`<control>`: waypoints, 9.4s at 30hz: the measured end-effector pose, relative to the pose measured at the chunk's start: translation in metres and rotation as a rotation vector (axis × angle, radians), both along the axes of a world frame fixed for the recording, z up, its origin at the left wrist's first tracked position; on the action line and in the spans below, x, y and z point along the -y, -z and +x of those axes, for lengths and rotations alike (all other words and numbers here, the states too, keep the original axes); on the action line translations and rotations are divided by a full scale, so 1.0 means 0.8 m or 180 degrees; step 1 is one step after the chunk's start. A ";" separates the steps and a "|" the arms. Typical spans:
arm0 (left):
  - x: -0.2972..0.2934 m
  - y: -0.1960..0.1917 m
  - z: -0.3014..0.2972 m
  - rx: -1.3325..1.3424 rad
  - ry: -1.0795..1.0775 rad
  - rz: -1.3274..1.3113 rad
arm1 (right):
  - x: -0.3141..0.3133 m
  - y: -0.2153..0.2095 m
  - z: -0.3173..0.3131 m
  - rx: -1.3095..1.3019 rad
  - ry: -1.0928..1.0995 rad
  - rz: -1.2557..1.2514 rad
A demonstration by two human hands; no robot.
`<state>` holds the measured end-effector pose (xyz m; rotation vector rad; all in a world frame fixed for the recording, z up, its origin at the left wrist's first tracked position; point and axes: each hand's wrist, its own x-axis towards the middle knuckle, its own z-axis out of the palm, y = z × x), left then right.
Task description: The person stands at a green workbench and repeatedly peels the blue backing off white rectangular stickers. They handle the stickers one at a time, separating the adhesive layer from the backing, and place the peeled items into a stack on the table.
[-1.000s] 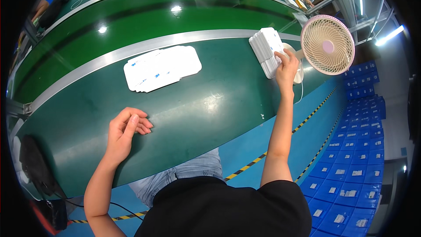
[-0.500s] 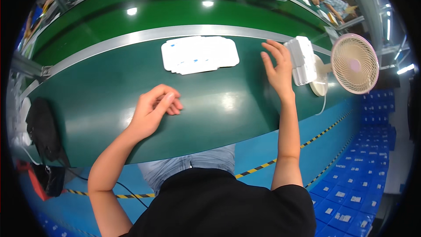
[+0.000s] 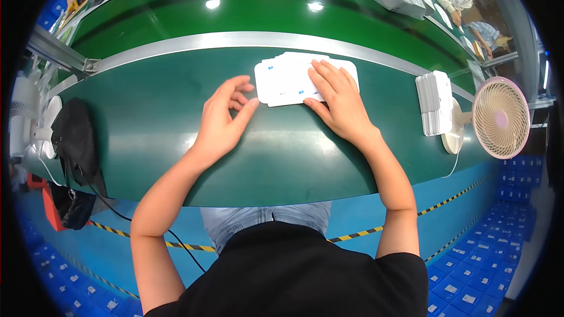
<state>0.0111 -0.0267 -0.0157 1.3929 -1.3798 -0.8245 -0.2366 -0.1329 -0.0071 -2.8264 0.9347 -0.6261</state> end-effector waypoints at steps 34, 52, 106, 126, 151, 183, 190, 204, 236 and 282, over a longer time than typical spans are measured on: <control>0.030 0.005 -0.013 0.1246 0.0011 -0.0926 | -0.011 -0.011 -0.013 0.0990 0.0042 0.0211; 0.000 0.008 -0.020 0.0622 0.0645 -0.0858 | -0.037 -0.006 -0.018 0.1755 -0.0351 0.0141; -0.014 -0.021 -0.028 -0.0218 0.1383 0.1118 | -0.042 -0.038 -0.020 0.0970 -0.0122 0.1972; -0.004 -0.021 -0.020 0.0919 0.1602 -0.0119 | -0.052 -0.013 -0.001 0.0794 -0.0930 0.1363; -0.031 -0.012 -0.017 0.3590 0.1977 -0.2197 | -0.105 -0.002 0.003 0.0062 -0.1102 -0.0655; -0.116 0.005 -0.117 0.3049 -0.0136 -0.0876 | -0.156 -0.002 -0.006 0.0042 -0.0158 -0.0215; -0.123 0.008 -0.117 0.3090 -0.0126 -0.0827 | -0.185 -0.003 -0.004 -0.0163 0.0061 -0.0110; -0.120 0.006 -0.079 0.2922 0.0060 -0.0839 | -0.185 0.003 -0.018 -0.0224 -0.0054 -0.0095; -0.149 -0.006 -0.100 0.3454 0.0281 -0.0492 | -0.225 0.022 -0.032 0.0261 -0.0201 -0.0265; -0.114 -0.004 -0.067 0.2914 0.0480 -0.2467 | -0.179 -0.006 -0.026 0.0789 -0.0498 -0.0468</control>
